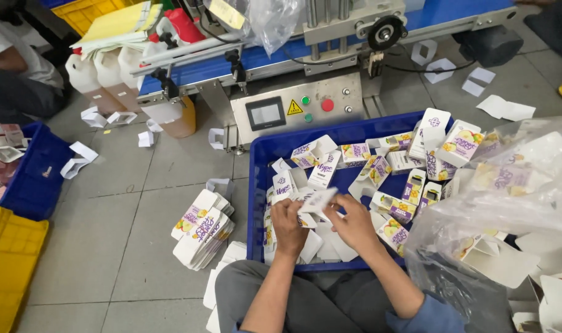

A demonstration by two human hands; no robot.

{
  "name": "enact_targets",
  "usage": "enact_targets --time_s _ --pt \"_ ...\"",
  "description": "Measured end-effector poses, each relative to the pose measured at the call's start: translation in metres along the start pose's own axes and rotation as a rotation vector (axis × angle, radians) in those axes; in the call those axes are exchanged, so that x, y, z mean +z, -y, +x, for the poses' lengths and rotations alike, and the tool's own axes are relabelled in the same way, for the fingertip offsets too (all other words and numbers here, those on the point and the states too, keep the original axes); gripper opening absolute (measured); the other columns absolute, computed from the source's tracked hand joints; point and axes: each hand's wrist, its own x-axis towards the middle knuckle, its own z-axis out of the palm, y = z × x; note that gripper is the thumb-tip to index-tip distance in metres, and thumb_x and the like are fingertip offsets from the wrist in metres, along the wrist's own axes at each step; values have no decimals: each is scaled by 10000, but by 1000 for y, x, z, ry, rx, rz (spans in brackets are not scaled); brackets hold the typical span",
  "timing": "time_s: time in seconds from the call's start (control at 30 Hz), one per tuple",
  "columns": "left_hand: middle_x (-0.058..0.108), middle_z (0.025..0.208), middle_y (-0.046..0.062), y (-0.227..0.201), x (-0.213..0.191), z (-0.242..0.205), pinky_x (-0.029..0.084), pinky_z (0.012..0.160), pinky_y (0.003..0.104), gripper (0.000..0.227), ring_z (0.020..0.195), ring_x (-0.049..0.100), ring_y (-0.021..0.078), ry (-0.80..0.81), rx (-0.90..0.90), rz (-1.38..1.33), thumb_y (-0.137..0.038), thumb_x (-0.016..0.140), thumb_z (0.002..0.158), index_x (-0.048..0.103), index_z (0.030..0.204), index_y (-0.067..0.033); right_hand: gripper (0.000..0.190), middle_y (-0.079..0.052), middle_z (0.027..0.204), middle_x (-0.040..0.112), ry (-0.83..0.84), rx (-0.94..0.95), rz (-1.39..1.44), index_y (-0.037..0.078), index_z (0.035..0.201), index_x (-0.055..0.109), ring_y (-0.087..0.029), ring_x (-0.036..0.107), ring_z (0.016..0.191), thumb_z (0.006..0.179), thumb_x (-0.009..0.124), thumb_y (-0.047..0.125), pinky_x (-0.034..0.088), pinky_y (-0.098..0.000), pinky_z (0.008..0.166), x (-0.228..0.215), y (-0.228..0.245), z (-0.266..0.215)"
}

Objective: Folding flat cardboard juice boxes into their 3D shape and placing them into a storage bin and a plastic bag.

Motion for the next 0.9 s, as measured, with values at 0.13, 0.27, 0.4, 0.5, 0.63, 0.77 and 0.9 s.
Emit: enact_targets --time_s 0.13,0.27,0.4,0.5,0.63,0.77,0.9 --pt "505 935 34 1 6 0 435 768 402 415 842 523 266 -1 121 53 -57 808 716 606 1042 -217 280 -132 910 732 -55 -143 -371 68 994 780 -365 761 822 945 643 308 601 -443 627 -10 23 -12" --pt "505 928 45 -8 -6 11 435 762 408 407 834 534 292 41 8 -1 -79 817 739 590 1060 -186 341 -214 1142 727 164 -322 -273 50 1176 713 -436 731 969 924 637 267 616 -495 713 -33 61 -36" --pt "496 932 34 -13 -8 11 436 788 394 400 851 529 278 42 -86 -141 -78 840 760 574 1049 -157 350 -216 1156 764 152 -465 -163 47 1265 716 -389 758 970 964 538 27 640 -468 708 -43 73 -47" --pt "509 940 59 -3 6 -4 451 814 412 438 851 520 292 -23 -36 -210 -2 830 720 579 1055 -131 157 -64 796 727 -261 -646 -458 99 966 783 -227 682 582 965 626 91 542 -317 488 -26 49 -44" --pt "509 932 52 1 10 -10 471 830 432 460 854 509 280 -55 81 -205 -13 872 680 582 1018 -129 186 -15 613 584 -355 -700 -607 87 702 663 -262 590 442 884 628 66 452 -344 378 -5 33 -44" --pt "525 924 66 -5 4 -3 477 822 441 414 867 516 309 -107 91 -308 -60 866 733 530 969 -116 201 57 580 537 -447 -721 -637 176 769 670 -133 553 374 942 588 118 423 -246 366 10 30 -51" --pt "558 943 100 -9 4 5 517 843 429 375 879 559 317 -160 25 -426 1 819 802 520 1023 -43 203 77 713 623 -516 -814 -539 207 1011 738 -90 557 381 951 596 74 477 -198 423 12 33 -55"
